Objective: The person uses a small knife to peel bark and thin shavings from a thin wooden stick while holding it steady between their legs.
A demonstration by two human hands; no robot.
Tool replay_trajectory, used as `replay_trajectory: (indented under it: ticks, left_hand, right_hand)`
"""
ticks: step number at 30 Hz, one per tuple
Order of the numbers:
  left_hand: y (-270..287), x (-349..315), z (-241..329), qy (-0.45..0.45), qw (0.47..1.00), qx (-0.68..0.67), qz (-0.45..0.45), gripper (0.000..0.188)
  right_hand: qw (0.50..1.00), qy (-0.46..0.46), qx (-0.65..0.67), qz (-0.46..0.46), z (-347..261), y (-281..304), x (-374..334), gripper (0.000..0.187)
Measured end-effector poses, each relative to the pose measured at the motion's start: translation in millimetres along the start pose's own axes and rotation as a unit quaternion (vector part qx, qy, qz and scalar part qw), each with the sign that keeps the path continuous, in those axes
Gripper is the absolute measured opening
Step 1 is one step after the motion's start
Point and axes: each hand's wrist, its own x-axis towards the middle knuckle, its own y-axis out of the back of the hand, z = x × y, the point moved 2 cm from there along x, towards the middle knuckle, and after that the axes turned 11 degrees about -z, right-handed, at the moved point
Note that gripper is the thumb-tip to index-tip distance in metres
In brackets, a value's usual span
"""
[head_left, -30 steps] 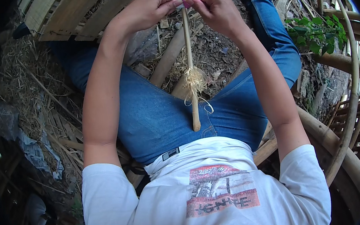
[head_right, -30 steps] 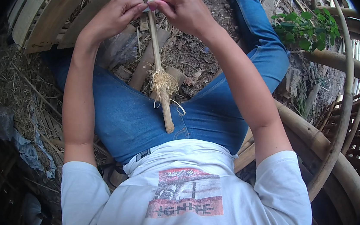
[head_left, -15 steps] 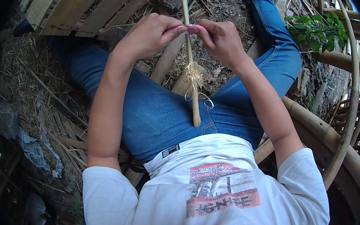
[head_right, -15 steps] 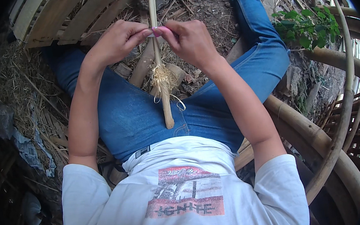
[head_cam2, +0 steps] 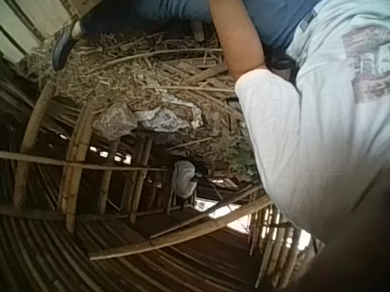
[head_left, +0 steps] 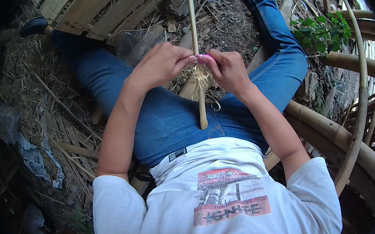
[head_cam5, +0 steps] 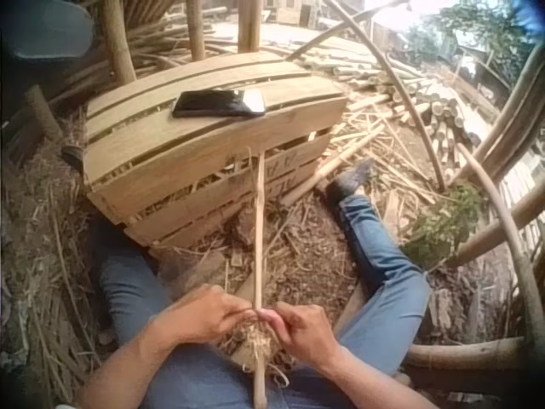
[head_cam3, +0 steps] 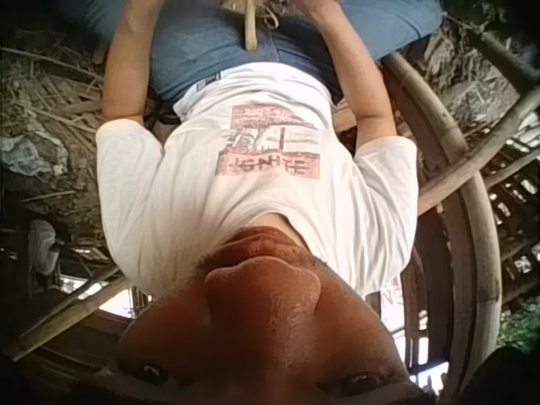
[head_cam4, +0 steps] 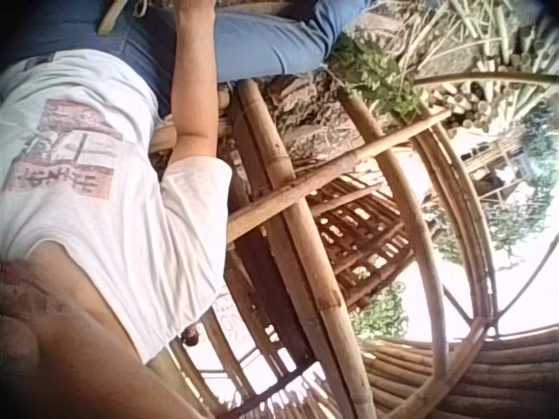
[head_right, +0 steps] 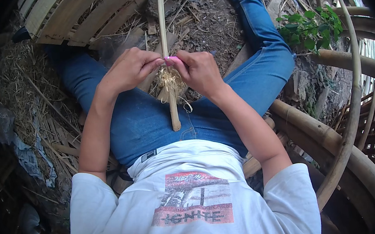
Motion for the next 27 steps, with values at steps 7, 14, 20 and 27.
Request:
replay_trajectory:
  ticks: [7, 14, 20, 27]
  left_hand:
    - [18, 7, 1, 0.032, 0.997, -0.067, 0.003, 0.020]
    - [60, 67, -57, -0.040, 0.980, -0.146, 0.128, 0.024]
    - [66, 96, -70, -0.029, 0.973, -0.181, 0.141, 0.027]
    - [68, 103, -70, -0.080, 0.978, -0.075, 0.180, 0.028]
  right_hand:
    - [0.996, -0.032, -0.043, -0.070, -8, 29, 26, 0.020]
    - [0.975, 0.055, -0.212, -0.044, 9, 69, 128, 0.027]
    - [0.945, 0.118, -0.306, -0.003, 32, 83, 158, 0.038]
    - [0.939, 0.169, -0.301, 0.000, 38, 83, 153, 0.020]
